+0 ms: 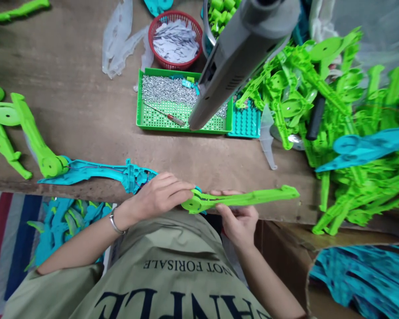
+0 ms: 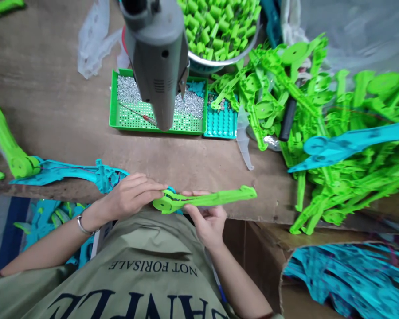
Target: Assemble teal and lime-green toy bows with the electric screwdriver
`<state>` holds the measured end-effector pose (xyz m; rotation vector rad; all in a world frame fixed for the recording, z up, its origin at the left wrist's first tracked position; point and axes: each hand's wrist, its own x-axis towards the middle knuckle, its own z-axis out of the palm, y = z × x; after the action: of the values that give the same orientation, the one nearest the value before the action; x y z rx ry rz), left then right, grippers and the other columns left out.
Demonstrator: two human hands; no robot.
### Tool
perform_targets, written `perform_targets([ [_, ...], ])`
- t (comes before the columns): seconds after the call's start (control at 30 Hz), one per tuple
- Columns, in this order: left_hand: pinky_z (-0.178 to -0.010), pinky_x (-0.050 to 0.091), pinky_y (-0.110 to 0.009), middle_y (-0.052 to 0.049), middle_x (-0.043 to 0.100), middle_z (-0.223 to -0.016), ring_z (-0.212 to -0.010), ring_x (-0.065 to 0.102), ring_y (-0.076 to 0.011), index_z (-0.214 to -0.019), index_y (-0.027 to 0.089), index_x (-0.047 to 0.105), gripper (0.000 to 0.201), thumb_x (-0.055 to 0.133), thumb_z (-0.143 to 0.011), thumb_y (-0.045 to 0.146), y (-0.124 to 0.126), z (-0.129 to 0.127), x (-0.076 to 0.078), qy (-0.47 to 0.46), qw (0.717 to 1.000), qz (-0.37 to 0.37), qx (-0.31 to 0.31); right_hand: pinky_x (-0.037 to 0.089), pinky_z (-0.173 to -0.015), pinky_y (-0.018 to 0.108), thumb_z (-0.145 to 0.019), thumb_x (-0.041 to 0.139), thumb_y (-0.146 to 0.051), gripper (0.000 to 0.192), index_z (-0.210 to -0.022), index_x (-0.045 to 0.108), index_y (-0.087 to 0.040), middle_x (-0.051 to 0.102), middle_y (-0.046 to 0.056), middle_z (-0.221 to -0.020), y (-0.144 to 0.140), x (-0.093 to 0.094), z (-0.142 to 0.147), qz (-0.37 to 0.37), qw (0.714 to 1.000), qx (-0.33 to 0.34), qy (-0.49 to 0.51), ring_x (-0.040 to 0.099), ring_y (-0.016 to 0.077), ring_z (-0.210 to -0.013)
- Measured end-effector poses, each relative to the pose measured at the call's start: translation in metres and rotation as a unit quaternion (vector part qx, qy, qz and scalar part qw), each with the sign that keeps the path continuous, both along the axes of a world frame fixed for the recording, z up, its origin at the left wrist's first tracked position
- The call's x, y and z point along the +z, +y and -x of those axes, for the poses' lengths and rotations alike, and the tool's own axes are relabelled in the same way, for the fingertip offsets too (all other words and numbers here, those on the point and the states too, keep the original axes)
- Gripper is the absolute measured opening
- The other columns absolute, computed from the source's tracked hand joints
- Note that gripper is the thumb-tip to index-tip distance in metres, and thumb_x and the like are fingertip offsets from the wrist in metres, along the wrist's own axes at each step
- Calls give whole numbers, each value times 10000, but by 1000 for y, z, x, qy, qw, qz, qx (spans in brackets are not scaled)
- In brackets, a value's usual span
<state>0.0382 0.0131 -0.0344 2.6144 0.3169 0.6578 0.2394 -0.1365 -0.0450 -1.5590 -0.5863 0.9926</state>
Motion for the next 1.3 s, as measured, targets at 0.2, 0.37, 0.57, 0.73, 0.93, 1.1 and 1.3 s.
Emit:
perform_targets([
  [0.2, -847, 564, -356, -111, 756, -1181, -1011, 728, -212, -1157, 148, 554, 202, 404, -1039, 82, -1, -8, -6, 47, 998, 12, 35, 636, -703, 277, -630, 958, -414, 475, -975, 704, -210, 823, 33, -882, 32, -5, -6, 80, 982, -67, 158, 770, 168, -774],
  [0.37, -933, 582, -395, -124, 734, -1168, -1083, 711, -240, -1231, 132, 548, 240, 436, -1022, 94, -1, -12, -3, 92, 994, 41, 50, 635, -650, 273, -514, 1004, -409, 554, -924, 704, -189, 812, 30, -814, 50, -2, -12, 112, 969, -72, 210, 761, 171, -725],
  [0.57, -1121, 492, -481, -124, 696, -1306, -1239, 652, -251, -1298, 150, 542, 336, 452, -982, 78, -13, -6, 0, 69, 991, 69, 90, 650, -654, 319, -502, 1004, -397, 566, -924, 687, -193, 805, 33, -806, 50, -1, -11, 114, 969, -72, 206, 760, 194, -712],
  [0.73, -1201, 378, -593, -171, 668, -1354, -1281, 624, -309, -1415, 139, 483, 585, 661, -943, 435, -28, -11, -2, 69, 984, 111, 123, 663, -680, 355, -464, 1001, -469, 602, -891, 663, -214, 786, 12, -793, 54, -1, -8, 124, 974, -73, 174, 753, 210, -725],
  [0.93, -1204, 359, -580, -126, 719, -1245, -1256, 635, -310, -1320, 170, 567, 512, 720, -899, 418, -31, -18, -10, 84, 979, 111, 151, 483, -401, 265, -628, 744, -841, 665, -659, 644, -185, 671, 43, -553, 41, 13, -44, 253, 961, 112, -23, 577, 145, -429],
  [1.1, -1226, 309, -596, -136, 715, -1234, -1242, 637, -319, -1290, 157, 568, 508, 711, -861, 390, -33, -21, -9, 89, 974, 128, 166, 520, -592, 316, -823, 744, -606, 433, -699, 641, -204, 681, 34, -641, 39, 37, -54, 77, 900, 157, -399, 625, 180, -587],
  [1.3, -1204, 304, -633, -175, 671, -1300, -1202, 639, -348, -1543, 130, 313, 865, 654, -865, 545, -39, -24, -20, 73, 974, 112, 183, 535, -1008, 511, -814, 804, -542, 600, -1292, 619, -230, 701, 139, -1247, 66, 21, -29, -125, 841, 414, -325, 660, 308, -1147],
])
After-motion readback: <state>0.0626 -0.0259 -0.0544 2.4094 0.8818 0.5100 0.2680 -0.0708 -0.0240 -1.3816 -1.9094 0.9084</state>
